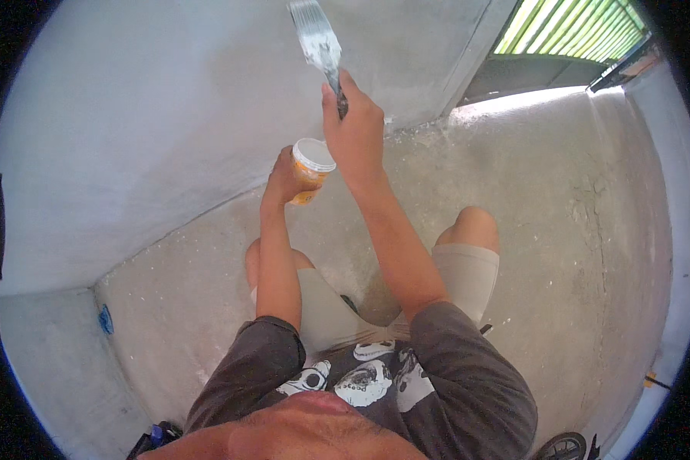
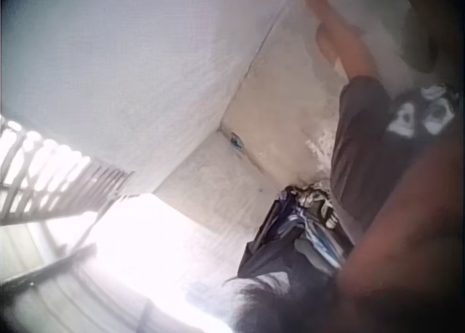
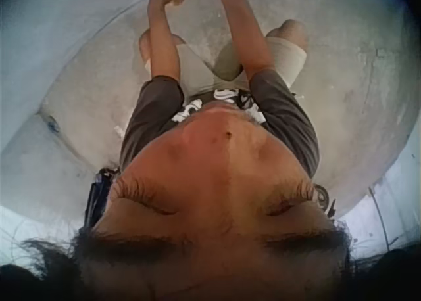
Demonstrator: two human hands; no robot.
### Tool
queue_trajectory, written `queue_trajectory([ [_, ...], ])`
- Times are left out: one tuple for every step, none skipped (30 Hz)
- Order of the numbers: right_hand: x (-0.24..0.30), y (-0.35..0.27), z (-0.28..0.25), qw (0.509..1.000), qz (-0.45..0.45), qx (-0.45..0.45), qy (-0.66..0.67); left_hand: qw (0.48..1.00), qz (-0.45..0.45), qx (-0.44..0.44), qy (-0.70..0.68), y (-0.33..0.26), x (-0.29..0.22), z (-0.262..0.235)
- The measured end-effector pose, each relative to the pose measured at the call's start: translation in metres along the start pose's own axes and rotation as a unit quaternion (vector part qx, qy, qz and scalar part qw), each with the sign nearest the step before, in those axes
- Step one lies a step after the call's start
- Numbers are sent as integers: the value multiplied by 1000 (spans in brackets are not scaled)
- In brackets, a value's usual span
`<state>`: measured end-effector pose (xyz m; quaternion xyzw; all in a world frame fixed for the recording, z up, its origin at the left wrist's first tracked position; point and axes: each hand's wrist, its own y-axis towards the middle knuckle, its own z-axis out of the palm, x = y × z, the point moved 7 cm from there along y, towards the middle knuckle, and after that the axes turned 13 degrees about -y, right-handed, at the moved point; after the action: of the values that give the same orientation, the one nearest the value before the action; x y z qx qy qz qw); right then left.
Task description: The person is painting a wall using a brush and paint from a small container.
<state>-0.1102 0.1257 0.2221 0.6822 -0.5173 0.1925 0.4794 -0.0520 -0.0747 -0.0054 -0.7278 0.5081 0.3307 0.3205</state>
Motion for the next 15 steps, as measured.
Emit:
queue_trajectory([
  [1, -1, 1, 1000, 1, -2, -2, 1000, 1, 2, 0, 2, 1, 2],
  [3, -1, 3, 1000, -1, 0, -11, 1000, 8, 1, -5, 2, 2, 2],
  [5, -2, 6, 1000, -4, 3, -19, 1000, 14, -1, -9, 1, 4, 1],
  [-8, -3, 15, 1000, -5, 1, -21, 1000, 16, 0, -9, 3, 2, 2],
  [-38, -9, 40, 996, -6, 25, -83, 1000, 8, 5, -15, 4, 1, 4],
  [-66, -19, 64, 988, -7, 51, -143, 1000, -1, 8, -19, 5, 1, 4],
  [-95, -33, 84, 979, 12, 105, -174, 1000, -1, 8, -18, 3, 2, 4],
  [-126, -46, 100, 966, 30, 156, -206, 1000, 0, 9, -15, 2, 0, 5],
  [-167, -58, 111, 951, 46, 181, -245, 1000, 6, 15, -15, 6, -8, 10],
  [-197, -66, 116, 935, 62, 206, -284, 1000, 13, 17, -17, 11, -16, 14],
  [-202, -72, 117, 935, 62, 210, -281, 1000, 11, 14, -5, 8, -13, 12],
  [-207, -79, 118, 932, 64, 221, -279, 1000, 12, 12, 7, 6, -11, 11],
  [-210, -83, 118, 930, 66, 231, -278, 1000, 10, 14, 8, 6, -11, 10],
  [-199, -81, 116, 930, 68, 235, -276, 1000, 8, 14, 3, 5, -9, 8],
  [-187, -73, 114, 937, 64, 222, -261, 1000, 8, 16, -2, 4, -7, 7],
])
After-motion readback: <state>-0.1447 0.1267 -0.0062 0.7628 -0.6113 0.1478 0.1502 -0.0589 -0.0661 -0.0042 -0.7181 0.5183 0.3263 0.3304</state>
